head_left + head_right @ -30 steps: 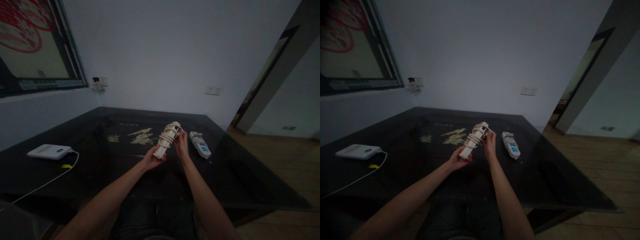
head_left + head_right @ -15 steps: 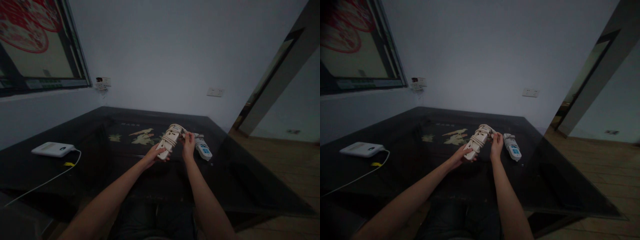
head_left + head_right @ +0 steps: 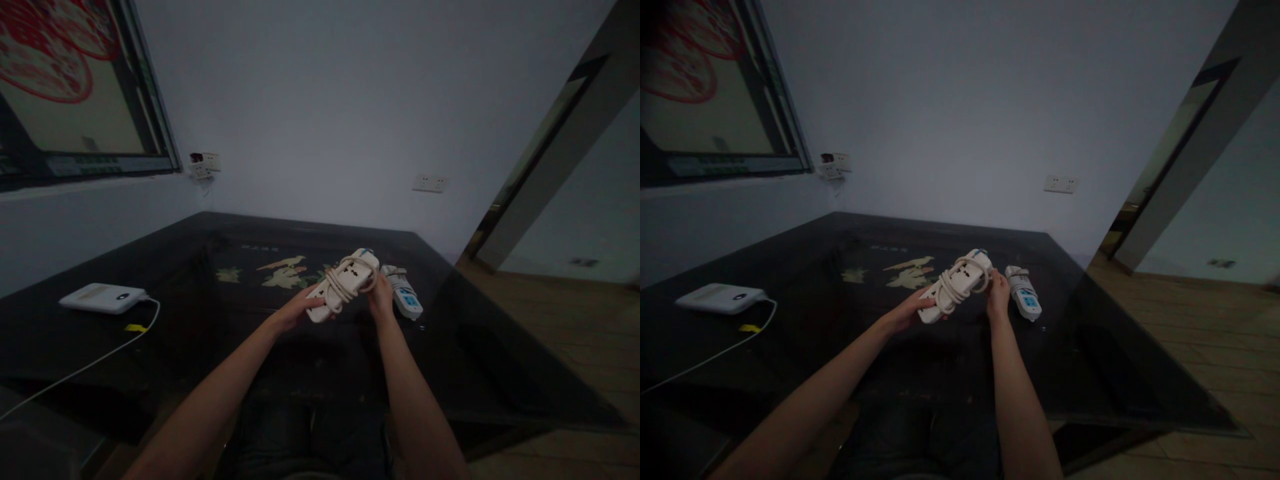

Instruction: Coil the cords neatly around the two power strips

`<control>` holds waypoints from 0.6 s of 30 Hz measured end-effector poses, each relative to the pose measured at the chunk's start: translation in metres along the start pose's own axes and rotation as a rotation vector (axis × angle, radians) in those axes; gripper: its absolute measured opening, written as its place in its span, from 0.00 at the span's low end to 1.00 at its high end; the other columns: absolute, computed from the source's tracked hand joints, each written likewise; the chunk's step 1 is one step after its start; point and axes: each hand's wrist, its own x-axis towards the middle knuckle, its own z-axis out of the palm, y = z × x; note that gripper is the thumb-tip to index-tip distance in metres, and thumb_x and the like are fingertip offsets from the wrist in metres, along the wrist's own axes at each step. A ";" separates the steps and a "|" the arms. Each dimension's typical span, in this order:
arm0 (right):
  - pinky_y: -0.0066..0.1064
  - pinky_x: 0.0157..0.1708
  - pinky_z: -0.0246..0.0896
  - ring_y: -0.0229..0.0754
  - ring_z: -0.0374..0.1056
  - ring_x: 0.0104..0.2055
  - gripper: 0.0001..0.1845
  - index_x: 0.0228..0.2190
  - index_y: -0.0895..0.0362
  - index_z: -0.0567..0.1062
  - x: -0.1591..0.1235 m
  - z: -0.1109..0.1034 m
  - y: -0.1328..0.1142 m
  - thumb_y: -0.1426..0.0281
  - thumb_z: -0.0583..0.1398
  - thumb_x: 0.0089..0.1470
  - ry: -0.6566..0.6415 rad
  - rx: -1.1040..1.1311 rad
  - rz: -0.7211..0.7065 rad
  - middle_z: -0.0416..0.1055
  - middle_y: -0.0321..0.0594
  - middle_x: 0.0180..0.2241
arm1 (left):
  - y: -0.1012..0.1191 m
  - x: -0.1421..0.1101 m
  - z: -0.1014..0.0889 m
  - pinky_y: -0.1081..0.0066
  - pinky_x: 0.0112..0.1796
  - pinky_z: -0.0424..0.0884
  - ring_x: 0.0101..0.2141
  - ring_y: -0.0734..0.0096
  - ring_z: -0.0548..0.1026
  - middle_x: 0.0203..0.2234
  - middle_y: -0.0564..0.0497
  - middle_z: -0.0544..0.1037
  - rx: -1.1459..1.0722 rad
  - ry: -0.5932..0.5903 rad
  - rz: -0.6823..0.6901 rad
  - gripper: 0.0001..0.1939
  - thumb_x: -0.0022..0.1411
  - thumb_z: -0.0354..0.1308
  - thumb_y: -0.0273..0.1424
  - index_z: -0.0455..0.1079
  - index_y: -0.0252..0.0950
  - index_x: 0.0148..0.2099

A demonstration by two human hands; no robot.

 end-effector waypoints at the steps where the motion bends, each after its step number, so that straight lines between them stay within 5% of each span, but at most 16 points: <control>1: 0.34 0.35 0.69 0.38 0.70 0.37 0.15 0.44 0.60 0.70 -0.001 0.001 0.001 0.63 0.57 0.60 -0.006 -0.004 0.041 0.71 0.41 0.41 | 0.001 0.001 -0.001 0.69 0.30 0.70 0.27 0.62 0.78 0.34 0.40 0.79 -0.007 0.028 0.022 0.29 0.43 0.70 0.35 0.70 0.30 0.48; 7: 0.32 0.32 0.69 0.37 0.70 0.34 0.13 0.43 0.60 0.71 -0.003 0.006 -0.003 0.65 0.58 0.59 0.004 0.011 0.151 0.71 0.40 0.39 | 0.000 0.012 -0.011 0.74 0.30 0.68 0.28 0.67 0.76 0.32 0.44 0.79 -0.014 0.266 0.152 0.24 0.47 0.69 0.36 0.70 0.31 0.45; 12: 0.27 0.27 0.65 0.33 0.66 0.28 0.13 0.40 0.60 0.70 -0.003 0.008 -0.018 0.63 0.57 0.60 0.043 0.126 0.033 0.70 0.36 0.33 | -0.007 0.018 -0.023 0.75 0.28 0.67 0.26 0.70 0.75 0.29 0.47 0.79 0.027 0.424 0.154 0.20 0.47 0.69 0.32 0.70 0.32 0.43; 18: 0.24 0.22 0.57 0.31 0.62 0.22 0.14 0.35 0.51 0.66 -0.005 0.006 -0.038 0.59 0.61 0.50 0.057 0.260 -0.140 0.64 0.28 0.25 | -0.014 0.021 -0.031 0.75 0.26 0.64 0.24 0.69 0.75 0.25 0.47 0.79 0.116 0.425 0.064 0.17 0.47 0.68 0.33 0.73 0.31 0.39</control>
